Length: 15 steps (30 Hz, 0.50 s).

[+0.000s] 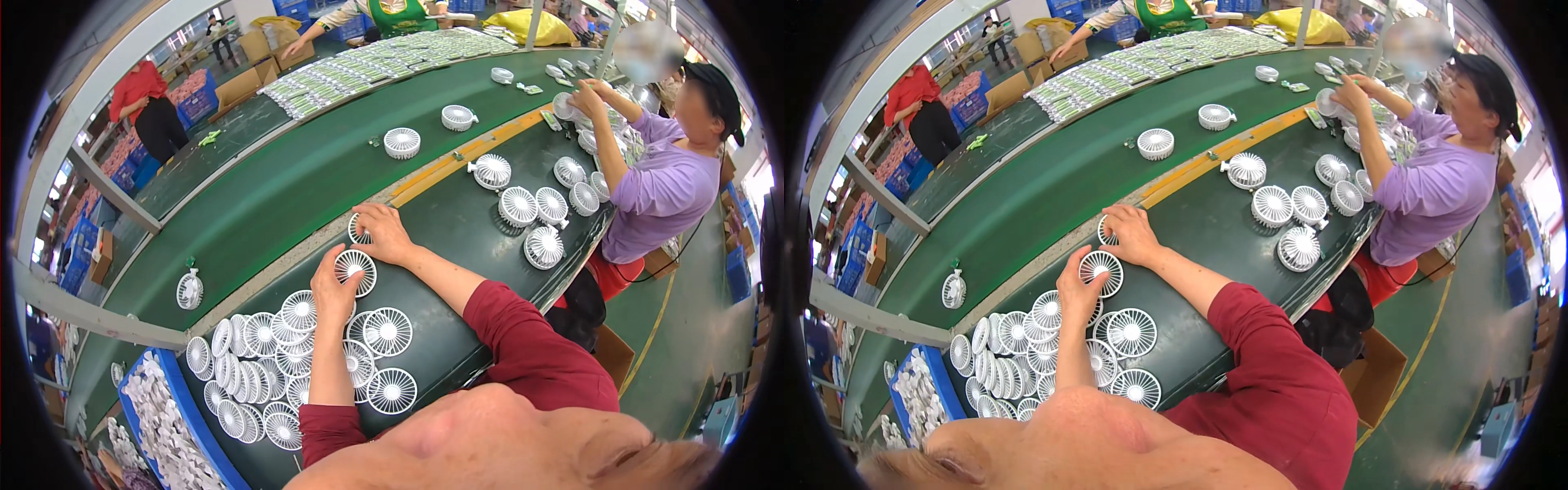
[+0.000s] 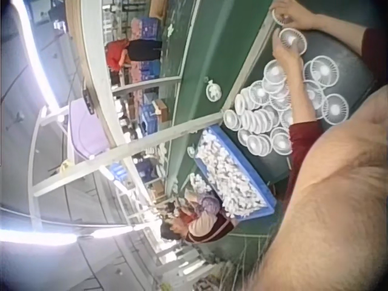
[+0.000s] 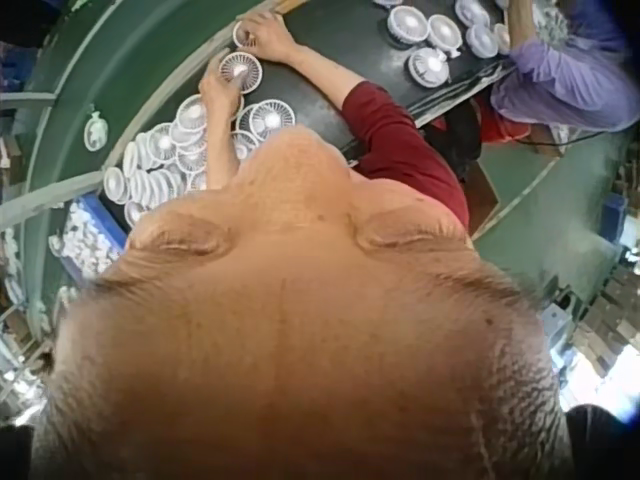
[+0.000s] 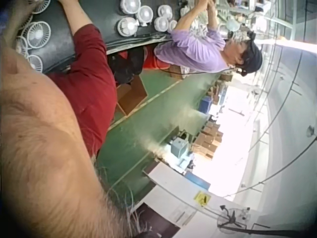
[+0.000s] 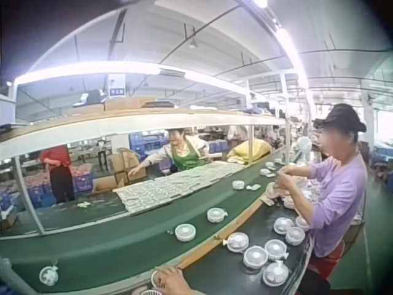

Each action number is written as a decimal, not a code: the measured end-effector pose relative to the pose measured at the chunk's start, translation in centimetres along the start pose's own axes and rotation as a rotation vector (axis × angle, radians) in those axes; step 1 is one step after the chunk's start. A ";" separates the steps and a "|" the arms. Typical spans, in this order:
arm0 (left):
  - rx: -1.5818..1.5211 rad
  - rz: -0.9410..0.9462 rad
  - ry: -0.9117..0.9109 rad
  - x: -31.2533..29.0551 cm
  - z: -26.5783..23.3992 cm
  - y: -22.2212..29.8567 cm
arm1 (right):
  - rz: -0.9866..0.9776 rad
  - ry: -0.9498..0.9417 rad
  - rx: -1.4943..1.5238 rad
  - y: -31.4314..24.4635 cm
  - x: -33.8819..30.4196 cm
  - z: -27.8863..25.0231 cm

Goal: The person assembles portable fans by picking up fan grilles from a pile and snapping them onto fan housings by hand.

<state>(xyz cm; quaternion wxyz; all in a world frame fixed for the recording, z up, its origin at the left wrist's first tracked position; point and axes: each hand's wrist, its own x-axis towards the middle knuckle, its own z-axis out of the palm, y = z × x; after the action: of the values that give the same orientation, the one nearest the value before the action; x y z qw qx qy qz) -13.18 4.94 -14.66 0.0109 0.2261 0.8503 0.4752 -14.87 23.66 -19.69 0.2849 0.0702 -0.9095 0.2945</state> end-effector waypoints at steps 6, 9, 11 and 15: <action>0.014 0.089 0.029 0.1 0.0 -0.2 | -0.016 0.031 -0.004 0.0 0.2 0.2; 0.001 0.104 0.029 0.1 -0.1 -0.5 | -0.014 0.023 -0.005 -0.1 0.2 0.2; 0.003 0.094 0.022 0.0 -0.2 -0.2 | -0.018 0.024 -0.008 -0.2 0.1 0.1; -0.003 0.165 0.045 -0.1 0.1 -0.4 | -0.016 0.023 -0.015 -0.2 -0.1 0.1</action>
<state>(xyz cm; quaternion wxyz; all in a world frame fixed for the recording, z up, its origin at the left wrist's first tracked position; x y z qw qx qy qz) -13.22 4.79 -15.06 -0.0472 0.2845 0.8282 0.4806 -14.82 23.44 -19.74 0.2979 0.0719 -0.9078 0.2864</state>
